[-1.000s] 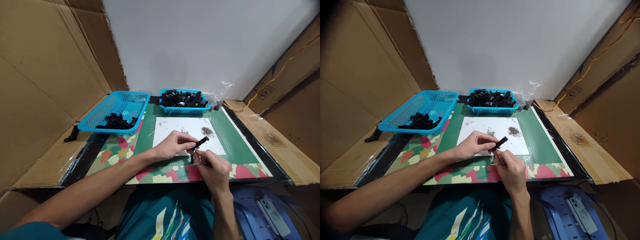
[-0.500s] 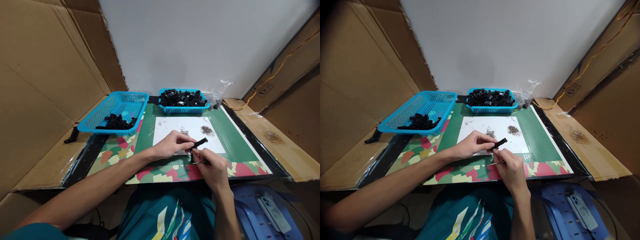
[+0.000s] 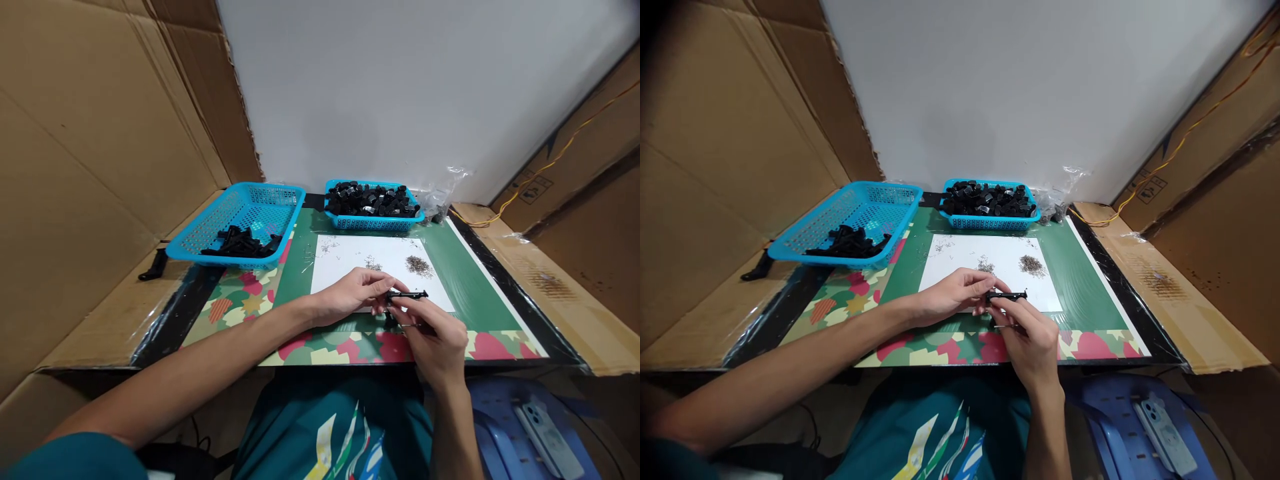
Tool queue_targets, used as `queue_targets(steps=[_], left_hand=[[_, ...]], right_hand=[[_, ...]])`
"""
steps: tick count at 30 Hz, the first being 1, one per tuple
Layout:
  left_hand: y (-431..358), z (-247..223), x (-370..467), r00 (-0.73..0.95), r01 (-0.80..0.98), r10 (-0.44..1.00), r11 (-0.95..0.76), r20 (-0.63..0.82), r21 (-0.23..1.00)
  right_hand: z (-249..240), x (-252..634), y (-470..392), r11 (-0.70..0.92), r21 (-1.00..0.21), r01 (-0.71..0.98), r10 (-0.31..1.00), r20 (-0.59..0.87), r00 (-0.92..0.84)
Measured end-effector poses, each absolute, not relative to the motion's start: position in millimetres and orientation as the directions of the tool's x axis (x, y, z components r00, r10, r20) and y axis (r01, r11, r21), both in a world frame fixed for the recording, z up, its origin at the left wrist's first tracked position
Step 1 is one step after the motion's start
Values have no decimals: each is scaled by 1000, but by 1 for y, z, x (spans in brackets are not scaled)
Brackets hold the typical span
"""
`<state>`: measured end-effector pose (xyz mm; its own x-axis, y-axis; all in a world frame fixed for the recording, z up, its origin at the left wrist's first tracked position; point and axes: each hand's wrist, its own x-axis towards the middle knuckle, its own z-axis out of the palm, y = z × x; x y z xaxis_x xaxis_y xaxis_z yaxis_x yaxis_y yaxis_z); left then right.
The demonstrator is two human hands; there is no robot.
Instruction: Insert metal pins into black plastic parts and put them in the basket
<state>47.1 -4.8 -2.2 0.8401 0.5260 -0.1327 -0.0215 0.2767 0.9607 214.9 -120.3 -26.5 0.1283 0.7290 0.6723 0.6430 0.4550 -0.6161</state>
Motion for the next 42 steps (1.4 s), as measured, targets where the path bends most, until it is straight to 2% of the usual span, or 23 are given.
queue_targets(steps=[13, 22, 25, 28, 32, 35, 42], left_hand=[[-10, -3, 51, 845, -111, 527, 339, -91, 934], [-11, 2, 51, 833, -84, 530, 409, -161, 909], [-11, -1, 52, 844, -69, 515, 383, -151, 921], [-11, -3, 53, 819, -46, 566, 227, -93, 973], [-12, 2, 52, 741, -53, 656, -154, 142, 987], [-12, 6, 52, 727, 45, 639, -408, 250, 912], [-3, -3, 64, 748, 111, 517, -715, 416, 690]], right_hand=[[-28, 216, -127, 385, -632, 672, 723, 660, 206], [-23, 227, -132, 413, -510, 755, 678, 726, 119], [-22, 230, -133, 409, -478, 777, 663, 741, 107], [-20, 235, -135, 395, -496, 773, 678, 725, 119], [-18, 249, -137, 359, -570, 739, 726, 668, 163], [-20, 258, -136, 327, -605, 726, 740, 641, 201], [-24, 266, -130, 304, -651, 696, 800, 571, 184]])
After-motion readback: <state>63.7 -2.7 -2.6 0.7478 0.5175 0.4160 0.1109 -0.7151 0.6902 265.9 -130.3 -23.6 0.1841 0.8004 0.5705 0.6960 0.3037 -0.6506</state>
